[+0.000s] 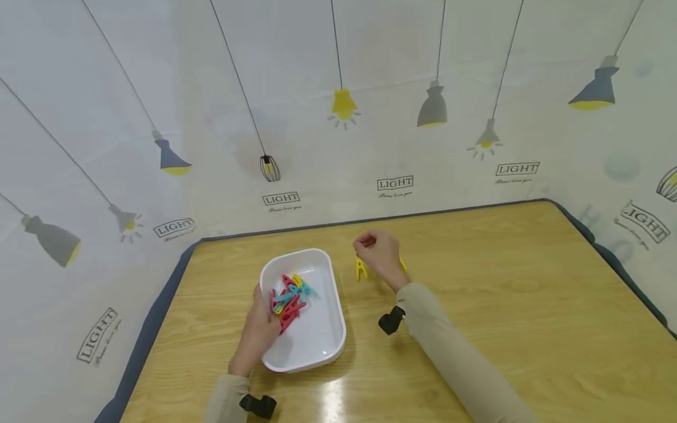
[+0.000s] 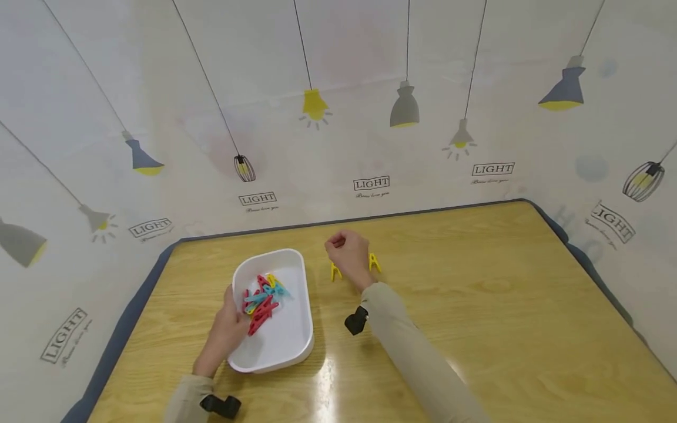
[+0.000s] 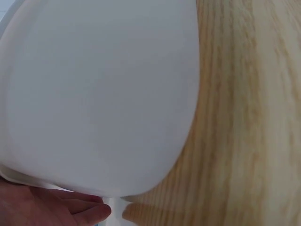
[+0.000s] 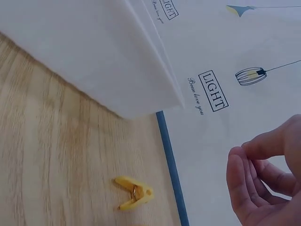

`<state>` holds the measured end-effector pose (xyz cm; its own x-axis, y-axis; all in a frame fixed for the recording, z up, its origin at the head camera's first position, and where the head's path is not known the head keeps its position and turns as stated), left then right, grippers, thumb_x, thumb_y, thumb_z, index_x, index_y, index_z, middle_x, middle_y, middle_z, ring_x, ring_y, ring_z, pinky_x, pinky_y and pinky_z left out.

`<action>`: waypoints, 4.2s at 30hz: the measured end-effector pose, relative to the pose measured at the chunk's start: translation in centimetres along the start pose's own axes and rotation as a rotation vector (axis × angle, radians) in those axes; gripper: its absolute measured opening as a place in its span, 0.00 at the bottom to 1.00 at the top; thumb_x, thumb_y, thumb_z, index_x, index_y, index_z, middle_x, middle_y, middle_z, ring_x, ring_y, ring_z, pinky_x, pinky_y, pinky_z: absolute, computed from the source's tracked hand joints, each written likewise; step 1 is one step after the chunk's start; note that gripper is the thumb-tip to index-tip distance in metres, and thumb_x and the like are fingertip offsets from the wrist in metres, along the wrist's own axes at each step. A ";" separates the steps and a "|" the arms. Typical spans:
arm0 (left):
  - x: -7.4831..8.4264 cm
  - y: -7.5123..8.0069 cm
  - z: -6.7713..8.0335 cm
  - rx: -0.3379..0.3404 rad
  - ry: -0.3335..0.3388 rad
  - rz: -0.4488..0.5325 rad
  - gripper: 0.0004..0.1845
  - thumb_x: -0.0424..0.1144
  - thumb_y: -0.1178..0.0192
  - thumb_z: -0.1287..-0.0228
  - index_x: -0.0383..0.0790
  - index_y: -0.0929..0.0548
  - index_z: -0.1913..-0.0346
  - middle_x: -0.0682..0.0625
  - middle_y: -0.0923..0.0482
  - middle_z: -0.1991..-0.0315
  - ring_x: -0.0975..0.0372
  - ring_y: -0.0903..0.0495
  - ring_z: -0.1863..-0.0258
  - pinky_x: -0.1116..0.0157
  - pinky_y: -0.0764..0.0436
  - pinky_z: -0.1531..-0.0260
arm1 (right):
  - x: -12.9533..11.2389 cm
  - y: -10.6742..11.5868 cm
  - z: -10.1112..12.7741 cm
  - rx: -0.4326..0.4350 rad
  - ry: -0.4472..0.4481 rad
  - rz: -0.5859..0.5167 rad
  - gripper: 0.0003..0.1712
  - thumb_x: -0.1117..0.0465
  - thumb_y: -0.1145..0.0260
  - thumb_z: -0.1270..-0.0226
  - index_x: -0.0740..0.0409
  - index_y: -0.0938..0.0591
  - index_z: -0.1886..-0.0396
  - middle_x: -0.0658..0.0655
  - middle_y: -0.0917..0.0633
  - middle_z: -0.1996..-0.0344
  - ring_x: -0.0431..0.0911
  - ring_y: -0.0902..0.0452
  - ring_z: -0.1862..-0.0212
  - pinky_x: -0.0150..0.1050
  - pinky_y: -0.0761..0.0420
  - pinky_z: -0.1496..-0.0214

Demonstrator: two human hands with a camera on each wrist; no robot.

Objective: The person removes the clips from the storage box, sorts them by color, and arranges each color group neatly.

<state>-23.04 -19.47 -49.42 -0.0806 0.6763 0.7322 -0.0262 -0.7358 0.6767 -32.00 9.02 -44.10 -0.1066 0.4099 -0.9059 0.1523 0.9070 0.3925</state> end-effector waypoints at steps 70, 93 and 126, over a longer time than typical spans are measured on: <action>-0.2 0.4 -0.3 0.060 -0.098 0.034 0.42 0.19 0.51 0.50 0.29 0.48 0.27 0.26 0.25 0.41 0.44 0.23 0.52 0.52 0.20 0.58 | -6.1 -16.1 4.0 -0.450 0.292 0.270 0.02 0.66 0.29 0.45 0.56 0.12 0.74 0.50 0.12 0.75 0.39 0.23 0.70 0.29 0.24 0.66; -0.2 0.4 -0.3 0.031 -0.035 0.005 0.44 0.19 0.51 0.44 0.30 0.53 0.24 0.25 0.31 0.33 0.45 0.24 0.46 0.50 0.17 0.52 | -6.7 -12.3 2.5 -0.177 0.187 -0.012 0.05 0.71 0.33 0.39 0.62 0.12 0.65 0.58 0.10 0.67 0.47 0.14 0.65 0.31 0.16 0.64; -1.0 0.1 -0.3 -0.048 0.071 0.041 0.44 0.23 0.55 0.34 0.35 0.64 0.20 0.30 0.46 0.22 0.41 0.34 0.28 0.42 0.24 0.38 | 1.1 0.5 4.3 -0.112 0.002 -0.152 0.06 0.64 0.29 0.35 0.60 0.11 0.61 0.61 0.11 0.60 0.54 0.11 0.59 0.36 0.12 0.60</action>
<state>-23.22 -20.22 -50.13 -0.1528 0.6423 0.7511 -0.0693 -0.7651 0.6402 -27.83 9.47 -45.55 -0.1218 0.2678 -0.9558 0.0242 0.9634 0.2668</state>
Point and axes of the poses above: each hand's wrist, its own z-axis away from the middle knuckle, its own y-axis out of the back of the hand, x = y × z, the point moved 7 cm from there along -z, towards the middle knuckle
